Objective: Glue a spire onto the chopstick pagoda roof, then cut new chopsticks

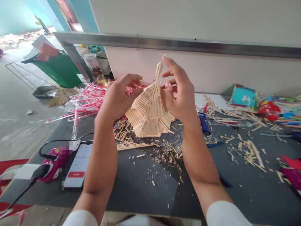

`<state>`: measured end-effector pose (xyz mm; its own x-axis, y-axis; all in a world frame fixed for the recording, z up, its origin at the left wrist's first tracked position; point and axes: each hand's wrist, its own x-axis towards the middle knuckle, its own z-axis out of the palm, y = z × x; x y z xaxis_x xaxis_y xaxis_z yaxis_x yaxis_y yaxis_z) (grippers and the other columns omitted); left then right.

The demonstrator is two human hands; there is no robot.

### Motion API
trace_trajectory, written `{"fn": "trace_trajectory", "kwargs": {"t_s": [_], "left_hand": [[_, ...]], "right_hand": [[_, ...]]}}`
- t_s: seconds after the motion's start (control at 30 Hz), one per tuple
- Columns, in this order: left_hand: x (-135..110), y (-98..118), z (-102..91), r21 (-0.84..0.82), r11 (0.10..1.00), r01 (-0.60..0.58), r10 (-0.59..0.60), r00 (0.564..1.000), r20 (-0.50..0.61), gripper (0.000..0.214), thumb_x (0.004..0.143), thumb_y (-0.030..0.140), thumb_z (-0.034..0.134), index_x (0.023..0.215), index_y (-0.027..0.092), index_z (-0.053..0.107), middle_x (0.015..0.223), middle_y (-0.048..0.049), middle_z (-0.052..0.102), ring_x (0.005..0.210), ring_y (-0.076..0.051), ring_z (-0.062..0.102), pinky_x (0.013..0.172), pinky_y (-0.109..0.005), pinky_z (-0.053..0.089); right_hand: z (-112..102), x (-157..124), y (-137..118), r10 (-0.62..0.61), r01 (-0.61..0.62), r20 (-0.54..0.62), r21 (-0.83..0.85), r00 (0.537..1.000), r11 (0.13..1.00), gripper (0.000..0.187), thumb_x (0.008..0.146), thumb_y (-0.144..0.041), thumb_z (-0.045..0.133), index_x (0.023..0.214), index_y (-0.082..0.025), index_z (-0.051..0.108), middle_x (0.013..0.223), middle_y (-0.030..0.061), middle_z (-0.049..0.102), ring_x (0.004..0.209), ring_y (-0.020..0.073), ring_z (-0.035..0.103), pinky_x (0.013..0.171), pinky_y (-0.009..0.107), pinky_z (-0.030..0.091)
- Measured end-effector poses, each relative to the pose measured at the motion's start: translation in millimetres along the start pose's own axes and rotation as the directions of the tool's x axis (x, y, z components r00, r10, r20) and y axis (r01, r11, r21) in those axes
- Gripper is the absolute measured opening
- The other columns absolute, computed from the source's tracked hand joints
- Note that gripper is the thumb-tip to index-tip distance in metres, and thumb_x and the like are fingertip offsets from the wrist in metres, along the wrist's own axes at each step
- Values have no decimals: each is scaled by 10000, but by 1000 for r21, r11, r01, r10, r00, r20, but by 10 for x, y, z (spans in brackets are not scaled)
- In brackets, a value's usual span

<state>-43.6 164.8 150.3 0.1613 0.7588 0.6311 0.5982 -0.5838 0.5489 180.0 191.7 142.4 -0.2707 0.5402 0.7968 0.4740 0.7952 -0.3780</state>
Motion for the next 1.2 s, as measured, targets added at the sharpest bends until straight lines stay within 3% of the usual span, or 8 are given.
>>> {"fn": "trace_trajectory", "kwargs": {"t_s": [0.4,0.7,1.2], "left_hand": [[-2,-8,-34,25,1000,-9,9,1000,-12,327,945,235,666,1270,269,680,1119,-30,774,1026,-176,736,786,-273,598],[9,-5,-32,30,1000,-10,10,1000,-8,333,950,250,651,1282,262,671,1108,-29,774,1028,-179,738,808,-275,599],[1,-8,-55,29,999,-19,20,1000,-18,322,955,251,649,1276,246,678,1120,-47,776,1011,-181,740,759,-272,593]], "right_hand": [[-9,6,-40,-48,48,6,23,999,999,627,980,-79,338,1535,-359,420,1427,60,573,1186,188,631,953,362,602],[31,2,-5,-29,30,27,-41,999,999,643,1013,-133,333,1588,-422,335,1450,43,574,1221,205,631,982,393,609],[30,4,1,-45,45,9,10,999,999,638,1003,-125,345,1571,-416,378,1433,50,583,1184,206,639,962,390,606]]}}
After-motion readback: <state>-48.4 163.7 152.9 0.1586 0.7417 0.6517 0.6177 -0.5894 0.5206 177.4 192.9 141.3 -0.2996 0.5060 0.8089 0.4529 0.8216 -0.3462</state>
